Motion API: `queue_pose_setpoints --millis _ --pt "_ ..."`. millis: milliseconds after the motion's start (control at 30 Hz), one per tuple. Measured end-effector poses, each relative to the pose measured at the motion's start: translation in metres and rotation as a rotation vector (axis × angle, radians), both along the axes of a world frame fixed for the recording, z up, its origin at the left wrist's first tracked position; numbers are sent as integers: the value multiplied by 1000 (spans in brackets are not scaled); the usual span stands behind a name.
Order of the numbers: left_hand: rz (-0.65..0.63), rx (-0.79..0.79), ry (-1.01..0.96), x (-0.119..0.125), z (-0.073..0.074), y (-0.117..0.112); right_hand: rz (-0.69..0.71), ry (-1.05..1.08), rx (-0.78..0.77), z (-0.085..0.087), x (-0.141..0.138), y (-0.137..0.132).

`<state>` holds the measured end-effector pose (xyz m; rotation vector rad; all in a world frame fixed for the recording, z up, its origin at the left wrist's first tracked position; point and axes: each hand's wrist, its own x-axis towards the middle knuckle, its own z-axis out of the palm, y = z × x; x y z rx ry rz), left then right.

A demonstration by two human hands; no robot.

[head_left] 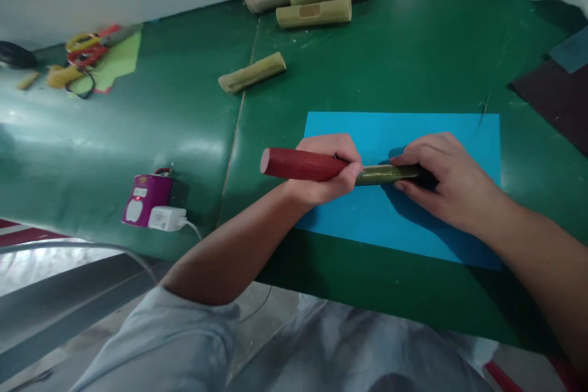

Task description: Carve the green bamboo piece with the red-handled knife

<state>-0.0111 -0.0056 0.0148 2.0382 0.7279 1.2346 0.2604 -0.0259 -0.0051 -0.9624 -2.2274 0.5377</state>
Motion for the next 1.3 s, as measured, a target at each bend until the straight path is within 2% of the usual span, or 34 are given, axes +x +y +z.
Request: queue_pose_setpoints --millis 100,200,300,400,500,600,700,833,900,1167,1233,1300 --pt "14 8 -88 -1 -8 1 -4 5 -18 1 0 -1" --pt "87 -18 -153 1 -12 2 -10 -15 -13 3 1 -2" --pt "150 -25 -219 6 -13 3 -21 -34 10 6 4 -4" --pt "146 30 -265 11 -11 4 -62 -16 38 13 7 -6" --pt "203 24 -243 14 -7 0 -136 32 118 23 8 -10" --pt "252 -12 -149 15 -4 -9 -117 65 207 33 5 -17" --pt "231 21 -83 15 -6 -18 -65 4 249 38 -5 -25" --pt "175 50 -163 24 -14 -28 -47 -118 438 41 -24 -37" --pt "174 43 -207 31 -15 -33 -60 -130 484 43 -33 -42" --pt "114 164 -196 38 -6 -40 -112 -46 615 41 -35 -46" --pt "119 141 -148 38 -10 -43 -126 -48 629 39 -34 -44" --pt "132 40 -16 37 -14 -46 -124 -44 651 37 -34 -43"
